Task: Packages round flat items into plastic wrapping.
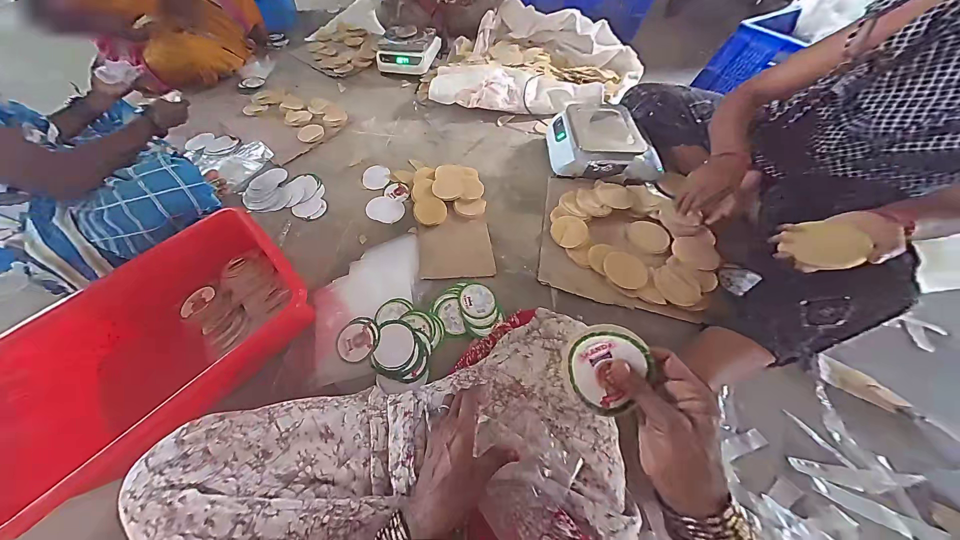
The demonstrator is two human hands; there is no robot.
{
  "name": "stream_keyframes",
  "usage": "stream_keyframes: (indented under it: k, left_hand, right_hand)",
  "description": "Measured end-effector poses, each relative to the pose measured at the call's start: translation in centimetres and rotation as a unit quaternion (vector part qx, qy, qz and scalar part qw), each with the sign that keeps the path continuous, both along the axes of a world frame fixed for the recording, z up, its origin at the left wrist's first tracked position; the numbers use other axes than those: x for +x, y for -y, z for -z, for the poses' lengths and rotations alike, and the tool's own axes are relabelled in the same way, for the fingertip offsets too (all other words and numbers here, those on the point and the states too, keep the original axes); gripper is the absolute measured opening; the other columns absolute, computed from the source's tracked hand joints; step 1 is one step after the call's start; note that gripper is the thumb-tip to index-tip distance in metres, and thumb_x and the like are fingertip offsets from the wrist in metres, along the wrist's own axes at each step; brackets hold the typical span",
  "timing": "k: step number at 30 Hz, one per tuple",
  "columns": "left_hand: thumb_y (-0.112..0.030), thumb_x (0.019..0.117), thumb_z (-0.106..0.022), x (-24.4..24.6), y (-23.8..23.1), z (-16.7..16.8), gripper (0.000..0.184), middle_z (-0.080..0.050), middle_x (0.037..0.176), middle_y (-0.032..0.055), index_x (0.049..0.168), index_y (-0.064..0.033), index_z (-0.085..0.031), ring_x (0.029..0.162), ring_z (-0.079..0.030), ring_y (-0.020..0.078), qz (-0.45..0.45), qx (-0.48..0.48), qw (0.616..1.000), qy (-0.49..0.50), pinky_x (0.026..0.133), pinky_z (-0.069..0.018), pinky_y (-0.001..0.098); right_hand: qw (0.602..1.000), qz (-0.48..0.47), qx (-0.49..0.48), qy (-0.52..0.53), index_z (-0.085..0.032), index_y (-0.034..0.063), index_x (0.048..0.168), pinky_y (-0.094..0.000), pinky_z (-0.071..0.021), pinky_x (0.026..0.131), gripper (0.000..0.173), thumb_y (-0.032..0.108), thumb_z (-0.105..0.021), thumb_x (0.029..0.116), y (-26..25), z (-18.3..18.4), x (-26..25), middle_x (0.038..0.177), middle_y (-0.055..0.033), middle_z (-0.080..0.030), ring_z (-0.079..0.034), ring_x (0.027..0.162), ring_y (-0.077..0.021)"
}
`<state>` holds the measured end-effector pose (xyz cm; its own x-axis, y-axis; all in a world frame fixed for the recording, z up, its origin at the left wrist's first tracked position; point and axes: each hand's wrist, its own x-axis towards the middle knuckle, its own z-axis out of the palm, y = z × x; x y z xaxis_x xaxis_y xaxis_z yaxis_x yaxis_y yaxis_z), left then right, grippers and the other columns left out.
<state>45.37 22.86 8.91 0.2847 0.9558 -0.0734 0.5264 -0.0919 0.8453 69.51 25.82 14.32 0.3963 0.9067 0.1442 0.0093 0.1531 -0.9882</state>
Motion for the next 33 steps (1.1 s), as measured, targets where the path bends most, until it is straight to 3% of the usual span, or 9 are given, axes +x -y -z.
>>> stream_keyframes:
  k: [3, 7, 10, 12, 14, 17, 23, 28, 33]
  left_hand:
    - [-0.044, 0.0858, -0.076, 1.0, -0.4, 0.9, 0.064, -0.070, 0.093, 0.0098, 0.132, -0.0024, -0.062, 0.090, -0.067, 0.0274, 0.045, -0.075, 0.996, -0.022, 0.095, -0.0496, 0.0567]
    - [-0.026, 0.0946, -0.067, 1.3, -1.6, 0.7, 0.024, -0.070, 0.091, 0.0113, 0.100, -0.0035, -0.073, 0.085, -0.068, 0.0260, 0.096, -0.094, 0.991, -0.006, 0.083, -0.0547, 0.0498]
    - [-0.052, 0.0912, -0.069, 1.7, -2.3, -0.5, 0.058, -0.070, 0.110, 0.0140, 0.125, -0.0055, -0.065, 0.104, -0.068, 0.0299, 0.130, -0.128, 0.981, -0.068, 0.095, -0.0525, 0.0538]
    - [-0.064, 0.0843, -0.071, 2.9, -3.0, -1.3, 0.083, -0.066, 0.129, 0.0184, 0.144, -0.0093, -0.054, 0.123, -0.060, 0.0367, 0.187, -0.182, 0.952, -0.163, 0.110, -0.0409, 0.0596]
    - [-0.055, 0.0875, -0.072, 3.9, -3.5, -0.8, 0.069, -0.067, 0.121, 0.0224, 0.134, -0.0060, -0.060, 0.118, -0.061, 0.0411, 0.221, -0.174, 0.942, -0.185, 0.108, -0.0406, 0.0619]
    - [-0.026, 0.0934, -0.071, 3.8, -3.3, 0.6, 0.027, -0.070, 0.090, 0.0157, 0.099, 0.0006, -0.071, 0.087, -0.068, 0.0293, 0.185, -0.139, 0.973, -0.002, 0.083, -0.0540, 0.0520]
    - [0.003, 0.0967, -0.053, 2.3, -3.1, -0.1, 0.019, -0.075, 0.088, 0.0042, 0.106, 0.0041, -0.070, 0.078, -0.072, 0.0061, -0.038, 0.100, 0.960, 0.259, 0.076, -0.0617, 0.0258]
    - [-0.008, 0.0901, -0.072, 1.4, -3.3, -1.8, 0.005, -0.073, 0.086, -0.0046, 0.095, -0.0082, -0.072, 0.082, -0.070, 0.0039, -0.157, 0.120, 0.921, 0.335, 0.080, -0.0595, 0.0236]
    - [-0.013, 0.0884, -0.076, 1.1, -2.2, -4.2, 0.015, -0.070, 0.094, -0.0123, 0.098, -0.0226, -0.070, 0.091, -0.066, -0.0022, -0.152, 0.163, 0.901, 0.371, 0.085, -0.0561, 0.0193]
  right_hand:
    - [0.998, 0.029, -0.027, -0.048, -0.066, 0.0074, 0.109, -0.0216, -0.0620, 0.069, 0.019, 0.006, -0.067, 0.0903, 0.0, 0.2, 0.7, 0.091, 0.0008, -0.074, -0.072, 0.078, -0.0070]
    - [0.996, 0.042, -0.034, -0.067, -0.066, 0.0072, 0.109, -0.0220, -0.0619, 0.068, 0.019, 0.003, -0.064, 0.0900, 0.3, 0.2, 1.0, 0.089, 0.0005, -0.074, -0.072, 0.076, -0.0070]
    - [0.996, 0.045, -0.029, -0.066, -0.065, 0.0066, 0.109, -0.0226, -0.0623, 0.067, 0.020, 0.004, -0.065, 0.0899, 0.5, 0.3, 1.6, 0.089, -0.0001, -0.074, -0.072, 0.075, -0.0080]
    - [0.996, 0.046, -0.025, -0.075, -0.065, 0.0059, 0.109, -0.0230, -0.0625, 0.067, 0.019, 0.002, -0.064, 0.0897, 0.3, 0.5, 1.9, 0.089, -0.0010, -0.075, -0.073, 0.076, -0.0083]
    - [0.995, 0.047, -0.025, -0.086, -0.065, 0.0058, 0.108, -0.0232, -0.0623, 0.068, 0.018, 0.002, -0.064, 0.0900, 0.2, 0.5, 1.9, 0.089, -0.0014, -0.075, -0.072, 0.076, -0.0086]
    - [0.994, 0.057, -0.017, -0.089, -0.066, 0.0073, 0.108, -0.0231, -0.0624, 0.068, 0.020, 0.003, -0.064, 0.0892, 0.5, 0.1, 2.0, 0.089, -0.0004, -0.075, -0.073, 0.076, -0.0080]
    - [0.994, 0.089, 0.016, -0.066, -0.064, 0.0109, 0.108, -0.0212, -0.0618, 0.072, 0.020, 0.003, -0.064, 0.0894, 0.7, 0.2, 3.6, 0.090, 0.0065, -0.074, -0.071, 0.080, -0.0043]
    - [0.994, 0.065, -0.005, -0.085, -0.064, 0.0126, 0.108, -0.0221, -0.0624, 0.070, 0.022, 0.002, -0.063, 0.0888, 0.6, -0.1, 2.8, 0.090, 0.0073, -0.074, -0.072, 0.077, -0.0047]
    - [0.995, 0.048, 0.000, -0.082, -0.063, 0.0142, 0.108, -0.0213, -0.0615, 0.072, 0.024, -0.003, -0.061, 0.0920, 0.6, -1.6, 2.1, 0.090, 0.0094, -0.074, -0.071, 0.079, -0.0032]
